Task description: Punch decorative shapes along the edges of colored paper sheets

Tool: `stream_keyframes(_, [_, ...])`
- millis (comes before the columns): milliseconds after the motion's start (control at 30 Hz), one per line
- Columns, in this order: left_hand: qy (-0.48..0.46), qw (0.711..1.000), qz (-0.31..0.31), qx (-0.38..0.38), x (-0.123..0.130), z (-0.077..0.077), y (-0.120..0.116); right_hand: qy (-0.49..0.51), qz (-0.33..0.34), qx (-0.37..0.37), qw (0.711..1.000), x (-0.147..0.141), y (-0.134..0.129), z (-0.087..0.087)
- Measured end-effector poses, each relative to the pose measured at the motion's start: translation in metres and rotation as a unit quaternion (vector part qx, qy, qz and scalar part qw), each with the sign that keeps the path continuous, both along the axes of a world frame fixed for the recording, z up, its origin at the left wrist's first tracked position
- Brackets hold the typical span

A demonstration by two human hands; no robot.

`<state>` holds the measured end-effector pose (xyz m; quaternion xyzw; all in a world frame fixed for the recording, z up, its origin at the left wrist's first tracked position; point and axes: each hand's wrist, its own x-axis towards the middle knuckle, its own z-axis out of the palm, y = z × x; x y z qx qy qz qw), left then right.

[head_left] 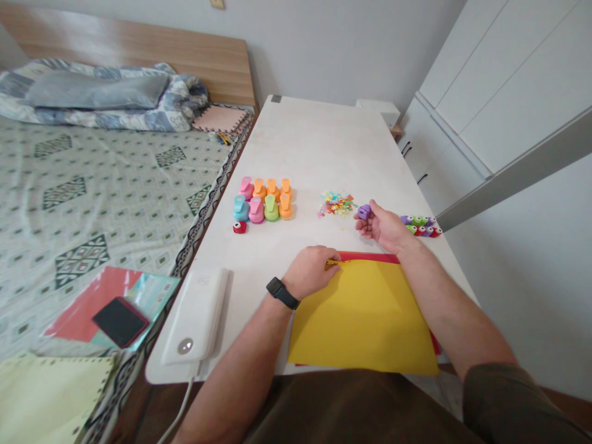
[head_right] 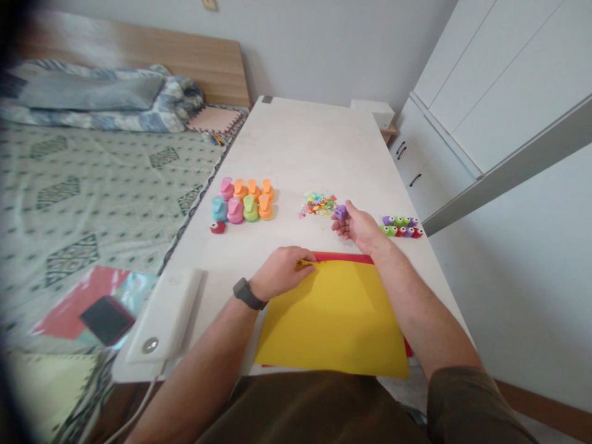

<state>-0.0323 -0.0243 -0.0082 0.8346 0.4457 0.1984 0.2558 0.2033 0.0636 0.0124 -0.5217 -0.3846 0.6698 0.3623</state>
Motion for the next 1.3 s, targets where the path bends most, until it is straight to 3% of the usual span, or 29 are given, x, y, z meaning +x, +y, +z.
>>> stream_keyframes(167, [0.002, 1.0, 0.001, -0.002, 0.0, 0.001, 0.0, 0.017, -0.006, 0.015, 1.0, 0.003, 0.0, 0.002])
stream_keyframes(467, [0.01, 1.0, 0.001, -0.011, 0.0, 0.003, -0.002, -0.001, -0.078, 0.039, 0.996, 0.009, 0.002, 0.013])
stream_keyframes(967, [0.01, 1.0, 0.014, -0.003, -0.003, 0.01, -0.002, -0.041, -0.071, 0.104, 0.991, 0.015, -0.013, -0.005])
stream_keyframes(1300, [-0.04, 0.996, -0.064, -0.044, -0.011, 0.022, -0.004, -0.067, -0.058, 0.123, 0.988, 0.016, -0.026, -0.007])
